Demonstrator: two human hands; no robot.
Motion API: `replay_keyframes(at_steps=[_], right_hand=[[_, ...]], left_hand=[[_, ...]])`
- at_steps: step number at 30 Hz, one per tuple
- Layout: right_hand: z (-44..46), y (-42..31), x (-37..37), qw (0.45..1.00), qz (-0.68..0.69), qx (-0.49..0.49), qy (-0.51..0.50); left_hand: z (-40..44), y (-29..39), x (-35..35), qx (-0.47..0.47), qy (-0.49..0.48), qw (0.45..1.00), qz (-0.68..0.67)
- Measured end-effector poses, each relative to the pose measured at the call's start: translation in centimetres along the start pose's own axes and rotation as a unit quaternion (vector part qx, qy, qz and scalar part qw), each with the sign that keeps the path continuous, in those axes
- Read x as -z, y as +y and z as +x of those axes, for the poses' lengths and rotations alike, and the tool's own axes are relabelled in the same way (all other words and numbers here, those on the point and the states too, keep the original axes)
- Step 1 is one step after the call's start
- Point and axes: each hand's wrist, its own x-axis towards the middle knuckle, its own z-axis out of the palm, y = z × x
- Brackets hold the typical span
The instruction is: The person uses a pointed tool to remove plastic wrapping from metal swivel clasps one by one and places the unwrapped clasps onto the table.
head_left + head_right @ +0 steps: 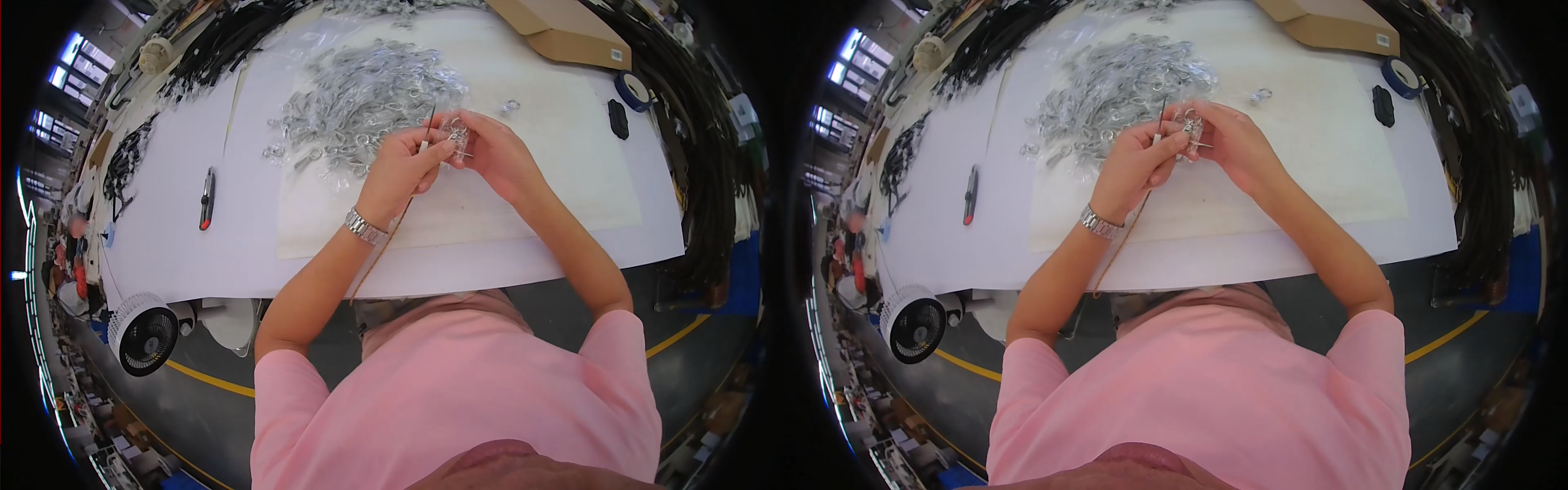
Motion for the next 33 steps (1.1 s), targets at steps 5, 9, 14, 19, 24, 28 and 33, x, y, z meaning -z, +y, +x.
replay_keyframes(at_steps=[5, 9, 14, 19, 24, 28, 33], right_hand=[[-0.5, -0.2, -0.7, 0.997, 0.009, 0.058, 0.057], [-0.4, 0.5, -0.3, 0.996, -0.011, 0.060, 0.062], [-0.6, 0.7, 0.7, 0.997, -0.068, 0.022, 0.017], [-0.7, 0.5, 0.8, 0.995, -0.009, 0.028, 0.096], [-0.6, 0.4, 1.0, 0.991, 0.004, 0.010, 0.131], [-0.6, 0.6, 0.8, 0.991, -0.020, 0.022, 0.130], [-0.7, 0.9, 0.6, 0.991, -0.039, 0.041, 0.119]], left_hand=[[-0.2, -0.1, -0.1, 0.054, -0.019, 0.998, 0.019], [-0.3, -0.2, 0.0, 0.027, 0.015, 0.998, 0.057], [-0.4, 0.5, -0.2, 0.019, 0.042, 0.992, 0.118], [-0.4, 1.2, -0.3, 0.009, 0.090, 0.988, 0.125], [-0.4, 1.6, 0.6, 0.012, 0.094, 0.989, 0.109], [-0.6, 1.5, -0.4, -0.022, 0.102, 0.991, 0.089], [-0.7, 1.4, -0.3, -0.056, 0.121, 0.984, 0.121]])
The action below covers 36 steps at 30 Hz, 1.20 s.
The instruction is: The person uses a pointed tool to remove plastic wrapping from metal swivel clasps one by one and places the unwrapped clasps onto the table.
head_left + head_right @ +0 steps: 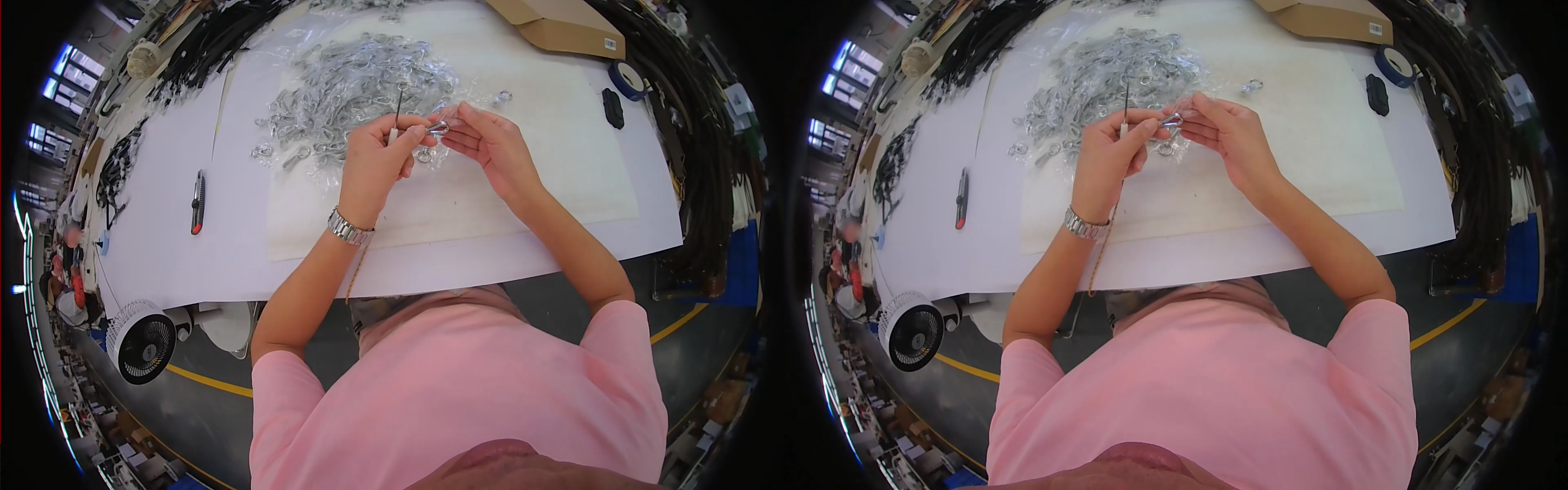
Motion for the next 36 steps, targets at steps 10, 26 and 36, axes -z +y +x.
replay_keyframes(at_steps=[10, 26, 36], right_hand=[[-0.1, -0.2, -0.2, 0.999, 0.011, 0.030, -0.010], [-0.4, 0.7, -1.1, 0.998, -0.020, 0.066, -0.016], [-0.3, 0.0, -0.8, 0.994, 0.075, 0.000, -0.081]], left_hand=[[-0.2, 0.5, 0.0, -0.025, 0.026, 0.998, 0.047], [-0.4, 0.2, -1.4, -0.025, 0.028, 0.999, 0.009], [-0.3, 0.4, -0.9, -0.026, 0.036, 0.999, 0.015]])
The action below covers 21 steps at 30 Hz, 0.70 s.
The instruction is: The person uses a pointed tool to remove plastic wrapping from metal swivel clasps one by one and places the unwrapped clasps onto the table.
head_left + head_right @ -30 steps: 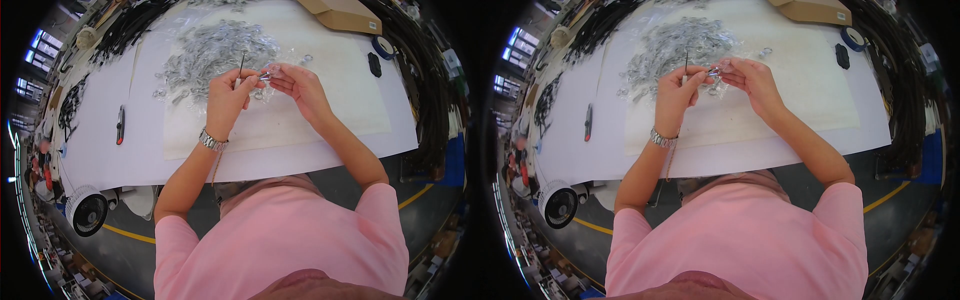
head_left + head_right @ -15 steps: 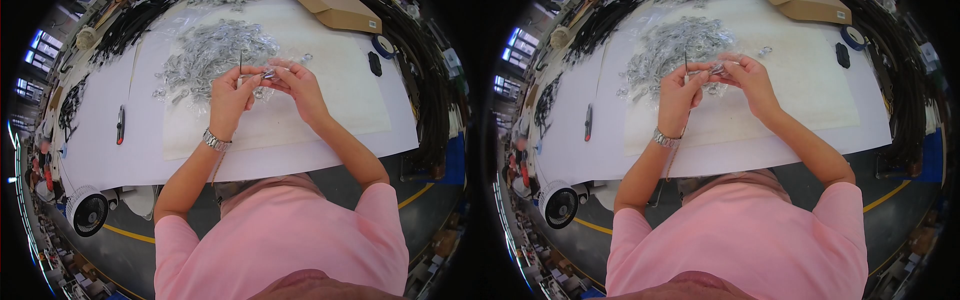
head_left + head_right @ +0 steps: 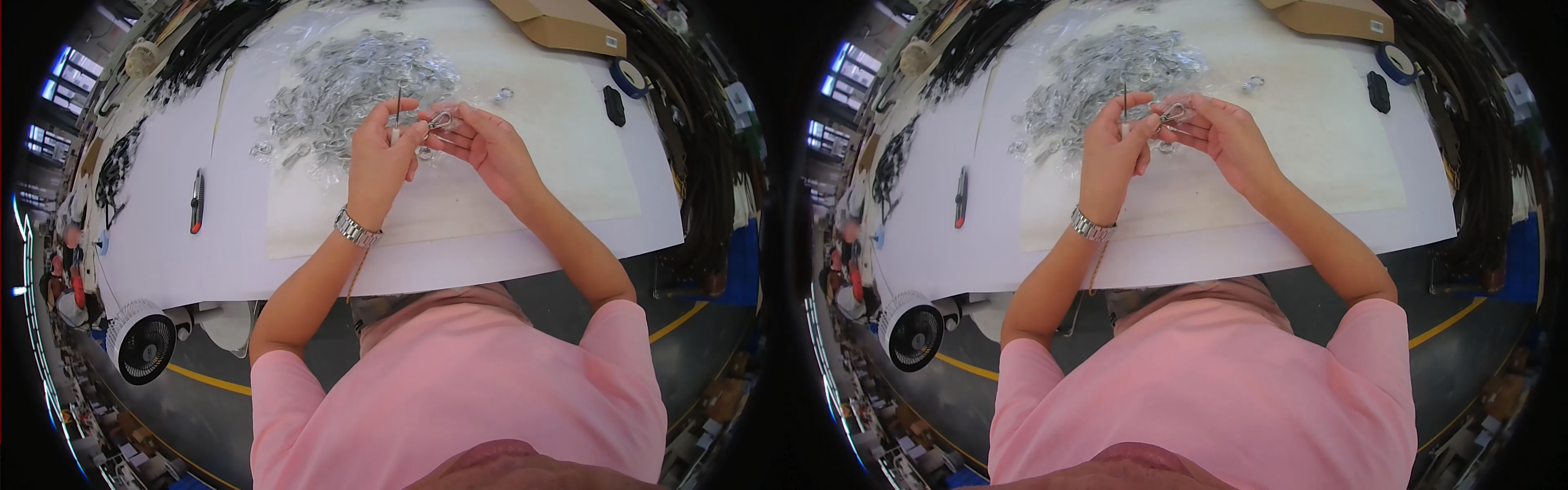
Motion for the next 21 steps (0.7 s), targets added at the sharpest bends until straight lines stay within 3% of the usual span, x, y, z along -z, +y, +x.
replay_keyframes(at_steps=[9, 14, 17, 21], right_hand=[[0.0, 1.3, -0.3, 1.000, 0.002, -0.017, -0.010], [0.1, 1.0, 0.7, 0.997, -0.039, -0.029, -0.065], [-0.3, -0.8, -0.8, 0.996, -0.085, -0.040, 0.001], [0.3, -0.4, 1.1, 0.978, -0.023, -0.146, -0.146]], left_hand=[[-0.2, -0.5, -0.9, -0.017, -0.003, 1.000, -0.019], [0.2, 1.0, 0.4, 0.022, -0.094, 0.994, 0.048], [1.4, 1.4, 2.8, 0.026, -0.123, 0.991, 0.038], [1.3, 0.8, 2.8, 0.054, -0.182, 0.981, -0.035]])
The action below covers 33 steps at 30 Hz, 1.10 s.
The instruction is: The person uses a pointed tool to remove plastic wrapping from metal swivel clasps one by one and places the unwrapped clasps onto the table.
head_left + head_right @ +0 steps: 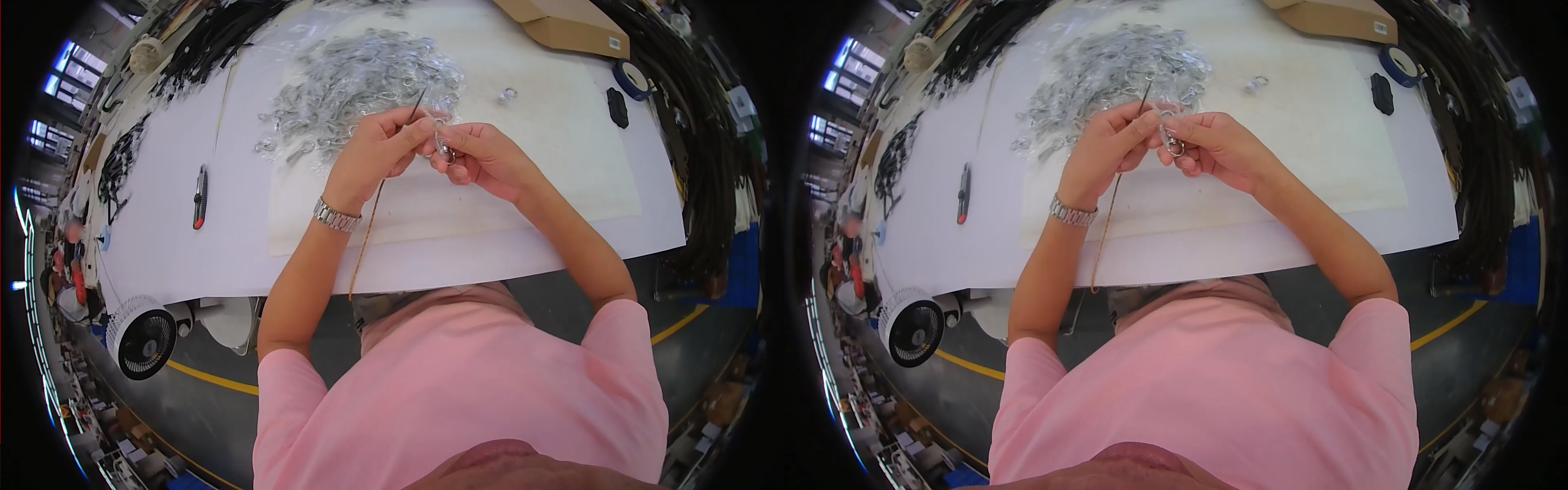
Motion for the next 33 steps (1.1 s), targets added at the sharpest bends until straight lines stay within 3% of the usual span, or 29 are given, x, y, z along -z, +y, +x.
replay_keyframes(at_steps=[2, 5, 8, 9, 15, 17, 20, 21, 23, 25, 27, 29, 33], right_hand=[[0.2, 0.7, 0.5, 0.994, 0.081, -0.042, -0.055], [0.0, 0.3, -0.1, 0.997, 0.030, -0.066, 0.001], [-0.4, -0.4, -2.0, 0.982, -0.141, -0.027, 0.122], [-0.4, -0.3, -2.1, 0.971, -0.210, -0.007, 0.117], [-0.7, 0.7, -3.0, 0.828, -0.532, 0.101, 0.147], [-0.5, 1.4, -2.6, 0.777, -0.588, 0.160, 0.158], [-0.7, 0.9, -2.7, 0.811, -0.539, 0.167, 0.157], [-0.7, 0.6, -2.7, 0.861, -0.469, 0.133, 0.146], [-0.8, 0.1, -2.8, 0.938, -0.320, 0.063, 0.118], [-0.6, -0.3, -2.4, 0.968, -0.238, 0.035, 0.067], [-0.6, -0.3, -2.2, 0.979, -0.200, 0.020, 0.042], [-0.6, -0.3, -2.0, 0.976, -0.209, 0.027, 0.046], [-0.8, -1.0, -1.7, 0.996, -0.075, -0.030, 0.041]], left_hand=[[0.1, -0.2, 0.0, 0.005, 0.000, 1.000, -0.012], [0.1, -0.6, 0.0, 0.008, 0.035, 0.999, 0.018], [0.3, -1.5, -0.2, -0.027, 0.091, 0.986, 0.136], [0.4, -1.7, -0.4, -0.045, 0.110, 0.975, 0.186], [0.3, -1.9, -1.5, -0.092, 0.113, 0.971, 0.189], [0.2, -0.9, -0.9, -0.034, 0.120, 0.986, 0.111], [0.4, -0.3, 1.4, -0.027, 0.172, 0.984, 0.036], [0.4, -0.4, 1.9, -0.038, 0.197, 0.980, 0.017], [0.4, -1.0, 2.2, -0.024, 0.146, 0.983, 0.104], [0.5, -0.9, 2.4, -0.011, 0.081, 0.987, 0.140], [0.2, -0.3, 2.3, 0.007, 0.002, 0.992, 0.122], [-0.3, 0.6, 2.1, 0.008, -0.026, 0.987, 0.160], [-0.9, 1.6, 1.4, 0.010, -0.064, 0.985, 0.162]])
